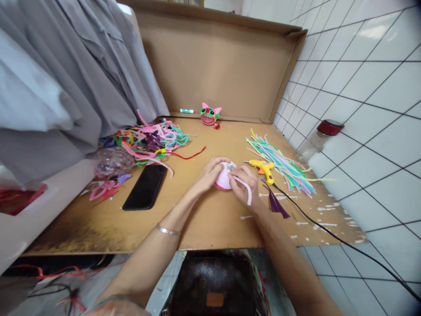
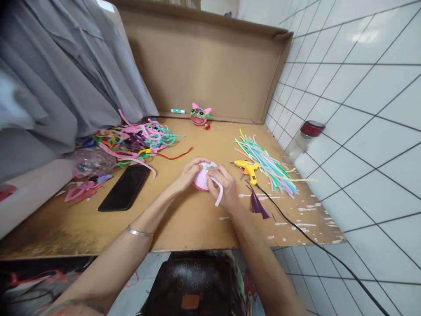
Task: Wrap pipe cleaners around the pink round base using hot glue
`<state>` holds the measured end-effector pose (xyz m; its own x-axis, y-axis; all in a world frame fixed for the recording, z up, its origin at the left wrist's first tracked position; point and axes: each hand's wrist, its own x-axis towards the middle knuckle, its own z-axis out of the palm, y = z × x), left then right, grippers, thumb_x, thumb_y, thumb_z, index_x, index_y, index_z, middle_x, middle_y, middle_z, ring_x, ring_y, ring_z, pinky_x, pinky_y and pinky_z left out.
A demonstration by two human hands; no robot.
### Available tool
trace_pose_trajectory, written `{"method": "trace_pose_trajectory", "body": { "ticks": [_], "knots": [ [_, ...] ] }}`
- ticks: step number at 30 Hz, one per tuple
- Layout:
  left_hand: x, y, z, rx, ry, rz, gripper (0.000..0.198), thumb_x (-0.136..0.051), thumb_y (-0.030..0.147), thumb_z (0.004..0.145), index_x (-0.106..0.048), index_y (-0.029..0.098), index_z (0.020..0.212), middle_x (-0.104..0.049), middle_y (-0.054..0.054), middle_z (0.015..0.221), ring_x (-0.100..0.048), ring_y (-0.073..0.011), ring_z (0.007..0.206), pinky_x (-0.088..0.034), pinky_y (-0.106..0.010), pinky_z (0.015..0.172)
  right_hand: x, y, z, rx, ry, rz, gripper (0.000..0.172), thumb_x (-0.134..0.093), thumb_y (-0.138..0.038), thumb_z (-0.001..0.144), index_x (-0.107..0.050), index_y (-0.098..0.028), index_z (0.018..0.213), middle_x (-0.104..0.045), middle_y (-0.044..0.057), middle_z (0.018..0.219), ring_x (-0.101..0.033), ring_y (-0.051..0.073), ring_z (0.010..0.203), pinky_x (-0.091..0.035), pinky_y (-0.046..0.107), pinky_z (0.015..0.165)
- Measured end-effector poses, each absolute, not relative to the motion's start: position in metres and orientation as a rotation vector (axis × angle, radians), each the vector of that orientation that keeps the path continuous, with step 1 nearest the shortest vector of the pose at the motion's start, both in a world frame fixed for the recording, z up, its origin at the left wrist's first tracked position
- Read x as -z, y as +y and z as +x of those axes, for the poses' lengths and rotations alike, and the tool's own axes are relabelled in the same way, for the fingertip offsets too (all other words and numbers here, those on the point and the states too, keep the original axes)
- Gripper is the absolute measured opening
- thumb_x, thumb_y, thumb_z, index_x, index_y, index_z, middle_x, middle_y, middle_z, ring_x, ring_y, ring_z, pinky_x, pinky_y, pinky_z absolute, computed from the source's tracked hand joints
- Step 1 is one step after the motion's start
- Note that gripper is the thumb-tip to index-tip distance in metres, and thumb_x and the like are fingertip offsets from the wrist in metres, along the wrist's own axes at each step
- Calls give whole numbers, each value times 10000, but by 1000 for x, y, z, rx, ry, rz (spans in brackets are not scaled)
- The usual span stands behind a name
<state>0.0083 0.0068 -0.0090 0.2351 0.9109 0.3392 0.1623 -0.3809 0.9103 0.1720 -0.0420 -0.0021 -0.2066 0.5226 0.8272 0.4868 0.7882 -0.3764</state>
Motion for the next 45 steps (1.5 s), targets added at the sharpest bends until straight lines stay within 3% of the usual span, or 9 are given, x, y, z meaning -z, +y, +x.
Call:
{"method": "trace_pose_trajectory", "body": {
  "ticks": [16, 26, 32, 45],
  "knots": [
    [9, 7, 7, -1177, 992, 1704, 406, -440, 255, 767, -671, 187, 1094, -679, -76, 1140, -595, -257, 1120, -456, -428, 1042, -2, -43, 171, -31, -1849, -802, 140, -535, -180, 903, -667, -225, 914, -585, 43, 817, -587, 173, 746, -493, 307, 666],
    [3, 3, 10, -1201, 1001, 1708, 355, -423, 321, 848, -677, 186, 1055, -681, -84, 1138, -609, -248, 1113, -477, -410, 1019, -2, -44, 172, -41, -1850, -783, 140, -532, -149, 899, -655, -215, 907, -586, 41, 825, -590, 167, 751, -485, 298, 671],
    [4, 1, 10, -1189, 1037, 1749, 319, -501, 283, 827, -670, 191, 1083, -684, -69, 1131, -618, -225, 1090, -481, -375, 1006, -2, -44, 171, -39, -1855, -808, 134, -544, -153, 888, -663, -214, 893, -591, 41, 822, -586, 170, 748, -487, 300, 678],
    [-2, 0, 12, -1195, 1024, 1688, 306, -468, 300, 847, -681, 186, 1035, -693, -73, 1110, -615, -229, 1084, -482, -367, 987, -2, -43, 171, -53, -1848, -783, 155, -543, -129, 868, -665, -216, 908, -589, 42, 840, -596, 166, 748, -495, 299, 669]
  ]
}}
